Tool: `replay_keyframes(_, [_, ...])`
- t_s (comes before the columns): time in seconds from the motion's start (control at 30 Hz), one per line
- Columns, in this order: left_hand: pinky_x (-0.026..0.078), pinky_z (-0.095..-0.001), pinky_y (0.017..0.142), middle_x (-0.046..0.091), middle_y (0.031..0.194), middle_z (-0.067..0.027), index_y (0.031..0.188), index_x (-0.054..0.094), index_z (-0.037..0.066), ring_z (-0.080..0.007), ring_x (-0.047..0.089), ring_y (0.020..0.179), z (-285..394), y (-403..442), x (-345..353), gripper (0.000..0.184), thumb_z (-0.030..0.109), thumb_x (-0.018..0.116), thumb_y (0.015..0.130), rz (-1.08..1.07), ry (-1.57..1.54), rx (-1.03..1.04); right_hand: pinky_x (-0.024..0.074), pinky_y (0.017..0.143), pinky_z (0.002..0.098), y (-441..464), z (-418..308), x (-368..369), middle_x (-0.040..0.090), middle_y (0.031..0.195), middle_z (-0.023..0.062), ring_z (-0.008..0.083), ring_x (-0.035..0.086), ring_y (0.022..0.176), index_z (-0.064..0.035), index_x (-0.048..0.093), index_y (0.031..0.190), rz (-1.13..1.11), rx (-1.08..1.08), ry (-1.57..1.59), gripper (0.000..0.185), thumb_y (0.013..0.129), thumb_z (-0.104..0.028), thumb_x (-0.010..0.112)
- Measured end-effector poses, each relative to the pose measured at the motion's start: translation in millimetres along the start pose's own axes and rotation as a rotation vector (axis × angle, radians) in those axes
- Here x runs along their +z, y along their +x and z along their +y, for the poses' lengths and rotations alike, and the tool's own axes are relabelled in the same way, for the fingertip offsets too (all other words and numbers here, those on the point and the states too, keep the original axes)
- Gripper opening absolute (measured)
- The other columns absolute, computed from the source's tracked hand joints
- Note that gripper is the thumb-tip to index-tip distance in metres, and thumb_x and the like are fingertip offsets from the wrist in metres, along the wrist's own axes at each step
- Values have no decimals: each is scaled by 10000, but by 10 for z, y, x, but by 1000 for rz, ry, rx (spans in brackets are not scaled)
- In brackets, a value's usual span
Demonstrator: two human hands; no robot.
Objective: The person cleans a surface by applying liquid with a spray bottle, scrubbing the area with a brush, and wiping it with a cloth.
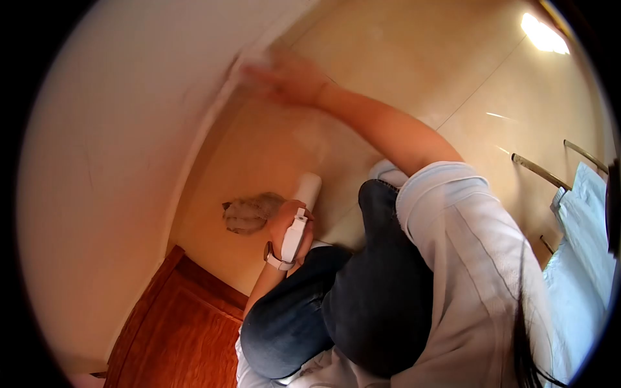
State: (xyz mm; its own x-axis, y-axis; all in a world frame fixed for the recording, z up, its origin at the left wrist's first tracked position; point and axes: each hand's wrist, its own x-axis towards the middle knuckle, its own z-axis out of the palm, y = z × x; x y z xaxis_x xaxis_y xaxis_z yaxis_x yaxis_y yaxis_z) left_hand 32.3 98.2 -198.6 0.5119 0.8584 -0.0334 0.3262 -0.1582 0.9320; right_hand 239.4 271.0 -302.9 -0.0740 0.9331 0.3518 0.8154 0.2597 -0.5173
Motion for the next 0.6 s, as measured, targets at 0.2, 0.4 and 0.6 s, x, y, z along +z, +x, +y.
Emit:
replay_keyframes(0.2, [463, -325, 643, 545, 681, -113, 691, 577, 29, -279, 569, 669, -84, 34, -59, 150, -43, 570, 560, -94, -50, 98, 518, 617, 412, -36, -191, 58, 492, 1119, 161, 303, 583, 836, -351, 417, 1313, 88, 120, 17, 652, 714, -238, 645])
replay_keyframes(0.4, [465, -344, 671, 571, 744, -123, 769, 588, 31, -287, 579, 717, -48, -35, -94, 201, -32, 573, 578, -122, -21, -22, 518, 621, 418, 81, 261, -185, 466, 1134, 188, 315, 582, 826, -337, 380, 1347, 18, 149, -6, 687, 721, -270, 654])
replay_keyframes(0.6, [256, -388, 1064, 430, 1285, -175, 1246, 448, 33, -320, 363, 1263, -322, -80, -191, 571, 51, 628, 704, -399, -22, -78, 507, 648, 424, 4, -19, -71, 477, 1050, 191, 346, 578, 799, -293, 342, 1374, 133, 259, 12, 785, 677, -320, 701])
